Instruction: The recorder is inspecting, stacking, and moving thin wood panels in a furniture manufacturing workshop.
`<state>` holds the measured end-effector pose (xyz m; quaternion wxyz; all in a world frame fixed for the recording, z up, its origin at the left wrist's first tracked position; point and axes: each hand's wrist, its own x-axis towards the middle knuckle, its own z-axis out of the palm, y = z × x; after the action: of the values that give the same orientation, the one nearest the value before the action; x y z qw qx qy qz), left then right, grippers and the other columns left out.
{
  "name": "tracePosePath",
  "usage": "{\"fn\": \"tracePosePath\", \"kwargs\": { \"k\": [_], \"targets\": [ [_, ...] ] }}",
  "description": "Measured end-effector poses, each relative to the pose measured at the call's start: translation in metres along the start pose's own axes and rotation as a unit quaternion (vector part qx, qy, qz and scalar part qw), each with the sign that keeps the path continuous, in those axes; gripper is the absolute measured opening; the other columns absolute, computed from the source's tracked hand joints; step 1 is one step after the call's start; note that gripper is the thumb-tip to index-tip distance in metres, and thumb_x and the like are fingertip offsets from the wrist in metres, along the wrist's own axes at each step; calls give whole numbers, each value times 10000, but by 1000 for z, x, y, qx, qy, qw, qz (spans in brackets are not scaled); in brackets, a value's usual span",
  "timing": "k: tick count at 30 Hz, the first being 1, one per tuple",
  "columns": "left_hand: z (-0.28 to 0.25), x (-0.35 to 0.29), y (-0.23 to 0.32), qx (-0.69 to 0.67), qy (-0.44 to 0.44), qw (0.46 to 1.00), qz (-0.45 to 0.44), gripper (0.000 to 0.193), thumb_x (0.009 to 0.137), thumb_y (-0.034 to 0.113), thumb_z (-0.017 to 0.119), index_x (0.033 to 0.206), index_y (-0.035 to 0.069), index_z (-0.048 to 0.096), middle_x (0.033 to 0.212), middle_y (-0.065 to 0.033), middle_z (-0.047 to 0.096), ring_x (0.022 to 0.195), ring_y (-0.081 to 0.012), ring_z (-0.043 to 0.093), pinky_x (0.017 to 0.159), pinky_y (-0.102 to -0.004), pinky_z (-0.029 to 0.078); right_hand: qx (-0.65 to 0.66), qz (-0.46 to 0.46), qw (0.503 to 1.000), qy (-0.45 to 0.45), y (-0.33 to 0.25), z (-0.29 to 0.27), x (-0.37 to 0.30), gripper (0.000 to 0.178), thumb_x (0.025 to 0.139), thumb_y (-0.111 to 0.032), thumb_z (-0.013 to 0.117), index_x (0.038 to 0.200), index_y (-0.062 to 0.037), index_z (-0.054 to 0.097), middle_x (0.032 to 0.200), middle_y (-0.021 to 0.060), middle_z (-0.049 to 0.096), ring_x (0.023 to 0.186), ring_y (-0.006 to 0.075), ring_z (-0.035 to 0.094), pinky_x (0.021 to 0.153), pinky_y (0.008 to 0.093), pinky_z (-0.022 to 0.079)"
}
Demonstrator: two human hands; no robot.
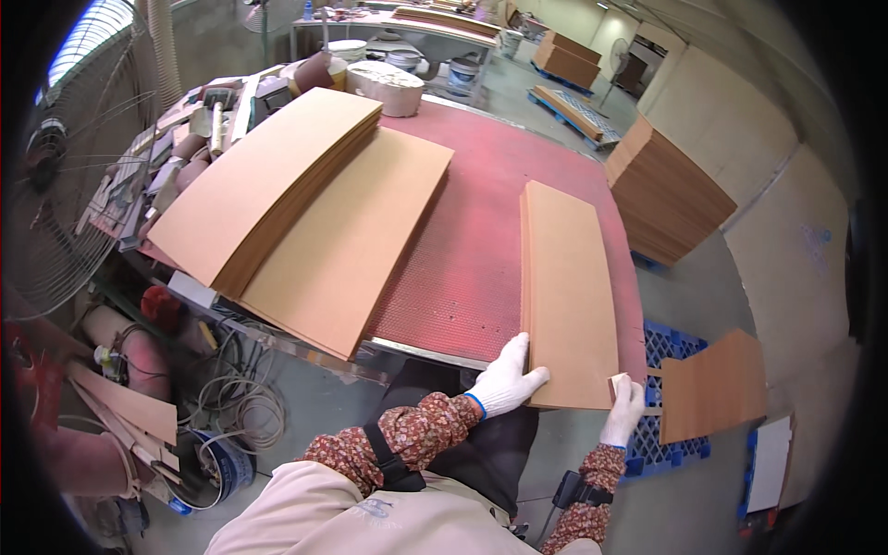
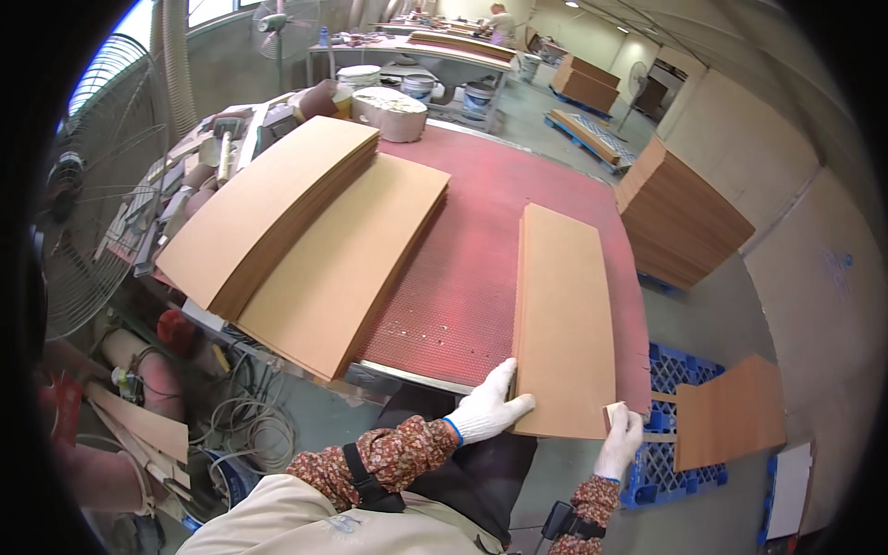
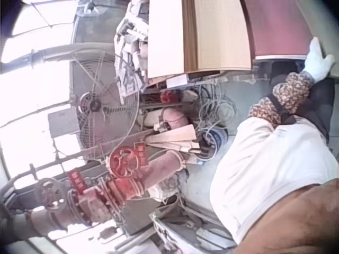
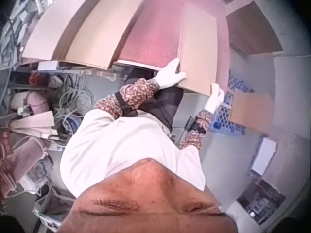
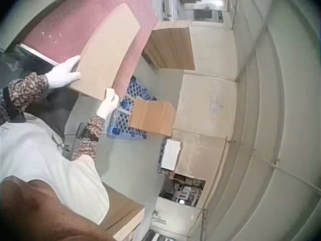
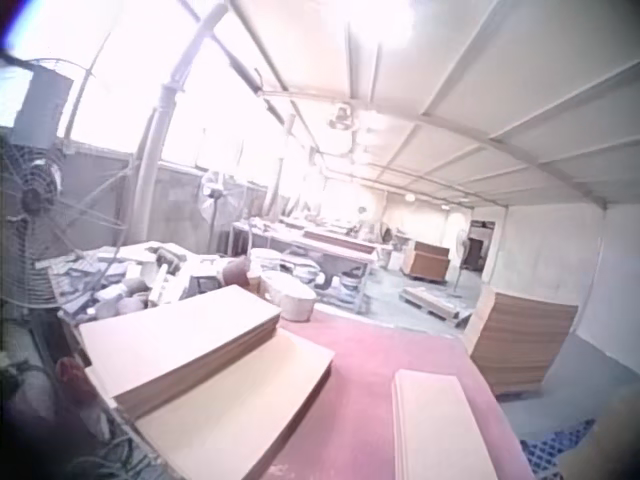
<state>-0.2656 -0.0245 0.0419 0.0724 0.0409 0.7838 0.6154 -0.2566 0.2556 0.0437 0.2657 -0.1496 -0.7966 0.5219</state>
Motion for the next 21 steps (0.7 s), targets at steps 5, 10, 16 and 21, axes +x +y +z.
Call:
{"fn": "tracePosePath", "kwargs": {
  "k": [5, 10, 16, 21],
  "targets": [
    [1, 2, -3, -4, 2, 1000, 20, 903, 930, 373, 671, 1578, -75, 230, 1607, -316, 316, 1504, -394, 343, 1231, -412, 303, -222, -75, 972, -35, -43, -22, -7, 270, 944, -249, 714, 889, 7, 649, 785, 74, 637, 733, 136, 576, 700, 330, 490],
    [5, 4, 7, 25, 11, 1000, 10, 884, 916, 321, 694, 1566, -87, 256, 1585, -315, 362, 1472, -375, 406, 1211, -413, 339, -278, -51, 950, -130, -70, -34, -5, 304, 895, -279, 740, 1053, -25, 689, 898, 175, 727, 828, 282, 716, 772, 381, 542],
    [-21, 18, 22, -57, 39, 997, -30, 874, 931, 246, 711, 1585, -80, 232, 1564, -300, 413, 1407, -337, 497, 1148, -393, 427, -399, -78, 883, -234, -104, -19, -1, 319, 929, -347, 667, 1079, -65, 660, 968, 210, 728, 899, 418, 701, 775, 499, 544],
    [-5, 54, 0, -158, 56, 985, 34, 802, 967, 166, 668, 1589, -73, 222, 1599, -284, 358, 1481, -341, 390, 1207, -408, 347, -450, -83, 861, -222, -94, -19, -5, 290, 1004, -360, 583, 1055, -83, 653, 906, 207, 725, 822, 438, 694, 722, 536, 536]
  ]
}}
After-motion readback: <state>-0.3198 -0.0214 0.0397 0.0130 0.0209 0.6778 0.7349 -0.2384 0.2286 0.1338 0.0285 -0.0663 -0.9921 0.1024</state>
